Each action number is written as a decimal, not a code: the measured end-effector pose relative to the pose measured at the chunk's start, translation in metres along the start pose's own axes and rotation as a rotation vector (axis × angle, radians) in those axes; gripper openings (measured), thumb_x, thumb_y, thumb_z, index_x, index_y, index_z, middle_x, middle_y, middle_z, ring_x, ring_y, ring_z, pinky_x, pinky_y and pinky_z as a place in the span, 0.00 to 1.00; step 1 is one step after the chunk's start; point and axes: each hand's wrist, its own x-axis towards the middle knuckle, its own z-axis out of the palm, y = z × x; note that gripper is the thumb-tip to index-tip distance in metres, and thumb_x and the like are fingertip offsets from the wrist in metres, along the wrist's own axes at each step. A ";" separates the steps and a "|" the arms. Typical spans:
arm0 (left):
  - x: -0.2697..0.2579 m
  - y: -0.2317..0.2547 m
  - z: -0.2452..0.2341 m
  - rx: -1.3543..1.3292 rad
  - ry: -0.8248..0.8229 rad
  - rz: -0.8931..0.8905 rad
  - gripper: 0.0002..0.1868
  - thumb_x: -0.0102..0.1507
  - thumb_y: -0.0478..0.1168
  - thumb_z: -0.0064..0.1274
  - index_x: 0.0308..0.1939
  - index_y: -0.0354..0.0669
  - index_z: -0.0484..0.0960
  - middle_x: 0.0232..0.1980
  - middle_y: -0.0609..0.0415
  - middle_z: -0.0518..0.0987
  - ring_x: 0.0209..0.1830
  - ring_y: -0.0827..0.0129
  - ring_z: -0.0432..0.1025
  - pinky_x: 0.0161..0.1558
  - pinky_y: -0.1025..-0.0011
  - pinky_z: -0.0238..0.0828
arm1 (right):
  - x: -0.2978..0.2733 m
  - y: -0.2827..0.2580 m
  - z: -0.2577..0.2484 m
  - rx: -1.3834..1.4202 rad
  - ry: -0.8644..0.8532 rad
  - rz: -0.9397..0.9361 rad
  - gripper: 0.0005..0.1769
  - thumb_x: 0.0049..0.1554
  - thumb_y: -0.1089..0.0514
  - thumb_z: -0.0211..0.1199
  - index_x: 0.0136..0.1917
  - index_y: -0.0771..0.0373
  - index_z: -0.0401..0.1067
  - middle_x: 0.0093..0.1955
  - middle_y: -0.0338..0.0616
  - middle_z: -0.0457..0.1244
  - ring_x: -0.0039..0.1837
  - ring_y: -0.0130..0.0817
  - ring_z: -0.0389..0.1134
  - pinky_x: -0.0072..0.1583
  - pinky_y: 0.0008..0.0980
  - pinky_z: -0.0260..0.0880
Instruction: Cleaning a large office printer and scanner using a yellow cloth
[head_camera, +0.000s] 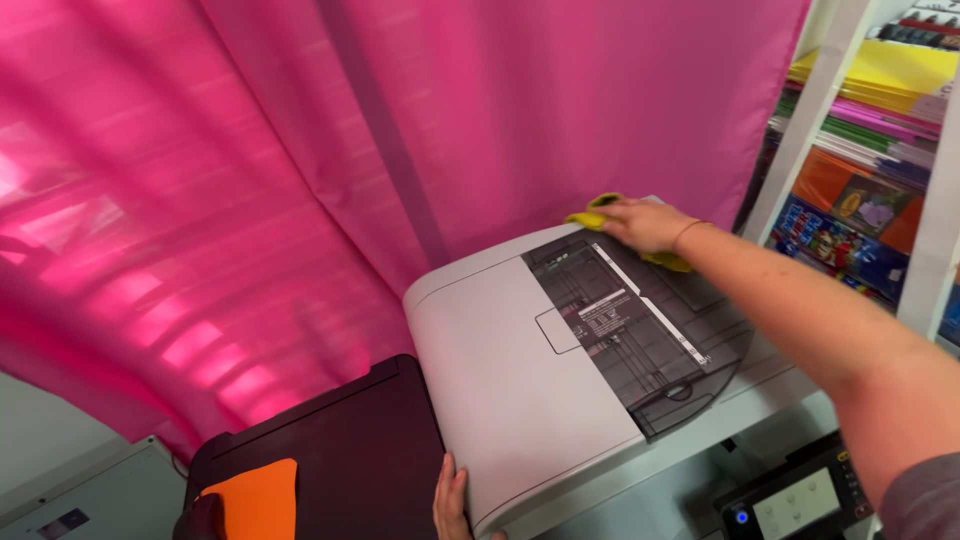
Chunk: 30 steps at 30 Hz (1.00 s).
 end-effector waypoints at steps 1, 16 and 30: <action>-0.004 -0.008 -0.002 -0.004 -0.004 0.001 0.41 0.68 0.73 0.30 0.67 0.47 0.74 0.73 0.44 0.73 0.72 0.54 0.71 0.67 0.61 0.67 | -0.010 0.009 0.004 0.001 0.001 0.005 0.34 0.64 0.35 0.40 0.81 0.36 0.53 0.82 0.42 0.52 0.82 0.46 0.49 0.79 0.44 0.44; 0.010 0.025 -0.017 -0.076 -0.111 -0.051 0.38 0.67 0.67 0.35 0.71 0.46 0.70 0.77 0.40 0.68 0.74 0.53 0.67 0.70 0.58 0.61 | -0.085 -0.135 0.022 -0.490 0.045 -0.365 0.23 0.61 0.54 0.47 0.68 0.48 0.67 0.71 0.32 0.56 0.60 0.47 0.60 0.45 0.60 0.70; 0.005 0.010 -0.010 -0.056 -0.070 -0.017 0.41 0.66 0.70 0.35 0.69 0.43 0.72 0.75 0.41 0.71 0.73 0.56 0.68 0.69 0.63 0.63 | -0.082 -0.114 0.016 -0.365 0.067 -0.346 0.28 0.59 0.47 0.52 0.73 0.37 0.64 0.72 0.35 0.57 0.67 0.48 0.59 0.44 0.49 0.76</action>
